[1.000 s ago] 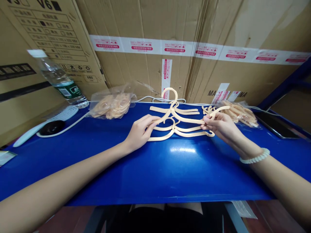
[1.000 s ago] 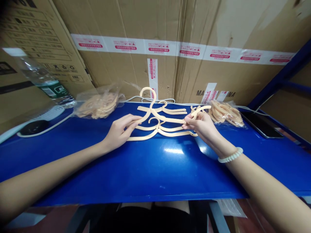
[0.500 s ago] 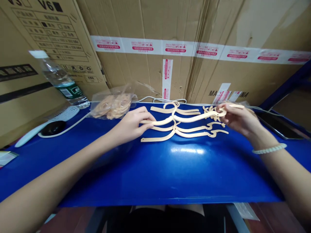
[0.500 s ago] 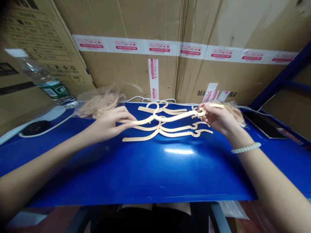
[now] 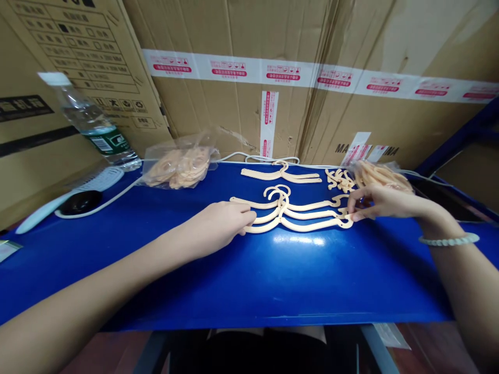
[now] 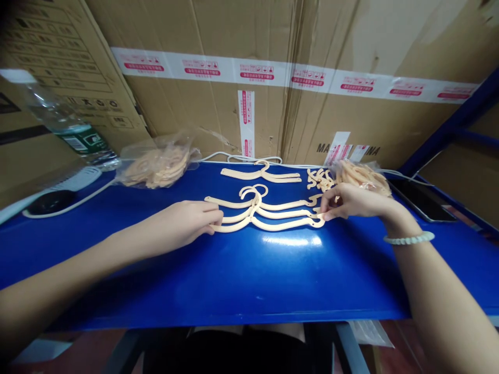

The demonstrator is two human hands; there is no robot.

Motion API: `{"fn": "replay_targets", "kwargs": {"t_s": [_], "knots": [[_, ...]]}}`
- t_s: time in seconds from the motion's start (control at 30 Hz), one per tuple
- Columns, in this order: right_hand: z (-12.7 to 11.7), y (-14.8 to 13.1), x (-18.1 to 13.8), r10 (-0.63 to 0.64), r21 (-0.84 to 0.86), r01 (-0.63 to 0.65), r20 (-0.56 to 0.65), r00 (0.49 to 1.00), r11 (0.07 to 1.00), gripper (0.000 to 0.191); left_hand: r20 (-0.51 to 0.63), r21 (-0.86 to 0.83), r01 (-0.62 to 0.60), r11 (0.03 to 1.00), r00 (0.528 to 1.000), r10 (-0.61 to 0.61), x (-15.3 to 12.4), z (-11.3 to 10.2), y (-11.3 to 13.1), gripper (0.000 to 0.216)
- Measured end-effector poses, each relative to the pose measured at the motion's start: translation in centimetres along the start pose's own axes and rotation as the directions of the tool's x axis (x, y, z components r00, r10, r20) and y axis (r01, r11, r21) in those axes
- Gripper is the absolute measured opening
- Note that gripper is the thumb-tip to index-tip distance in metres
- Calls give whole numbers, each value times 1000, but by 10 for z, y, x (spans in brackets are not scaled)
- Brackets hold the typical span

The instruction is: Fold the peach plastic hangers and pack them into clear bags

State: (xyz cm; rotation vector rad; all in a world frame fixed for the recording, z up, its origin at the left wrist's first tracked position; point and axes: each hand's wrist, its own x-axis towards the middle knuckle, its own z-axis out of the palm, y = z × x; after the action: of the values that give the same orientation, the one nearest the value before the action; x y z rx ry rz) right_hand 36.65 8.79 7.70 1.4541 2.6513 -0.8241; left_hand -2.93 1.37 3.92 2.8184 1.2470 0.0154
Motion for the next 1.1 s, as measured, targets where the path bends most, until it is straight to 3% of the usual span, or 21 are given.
{"fn": "replay_targets", "kwargs": {"t_s": [0.1, 0.27, 0.37, 0.5, 0.63, 0.87, 1.0, 1.1], "knots": [[4, 3, 4, 47, -56, -46, 2, 999, 997, 38, -20, 73, 30, 997, 999, -28, 3, 3, -5, 20], [7, 5, 8, 64, -155, -78, -94, 994, 985, 41, -111, 102, 52, 993, 993, -41, 9, 13, -18, 16], [8, 7, 7, 67, -161, -88, -127, 990, 983, 44, -180, 91, 34, 995, 984, -17, 11, 17, -23, 12], [8, 5, 6, 72, -117, -81, -83, 994, 990, 45, -219, 128, -13, 992, 975, 41, 11, 16, -23, 3], [10, -7, 5, 20, -69, -24, -58, 998, 997, 46, -226, 136, -46, 990, 971, 76, 11, 13, -22, 6], [14, -17, 5, -26, -96, 12, -143, 989, 995, 51, -258, 51, -74, 996, 962, 84, 12, 14, -29, 8], [26, -21, 13, -136, -194, 89, -244, 960, 977, 52, -272, -9, -73, 997, 960, 67, 14, 19, -30, 11], [44, -30, 22, -231, -270, 150, -298, 926, 951, 59, -274, -58, -68, 996, 960, 50, 17, 28, -27, 28]]}}
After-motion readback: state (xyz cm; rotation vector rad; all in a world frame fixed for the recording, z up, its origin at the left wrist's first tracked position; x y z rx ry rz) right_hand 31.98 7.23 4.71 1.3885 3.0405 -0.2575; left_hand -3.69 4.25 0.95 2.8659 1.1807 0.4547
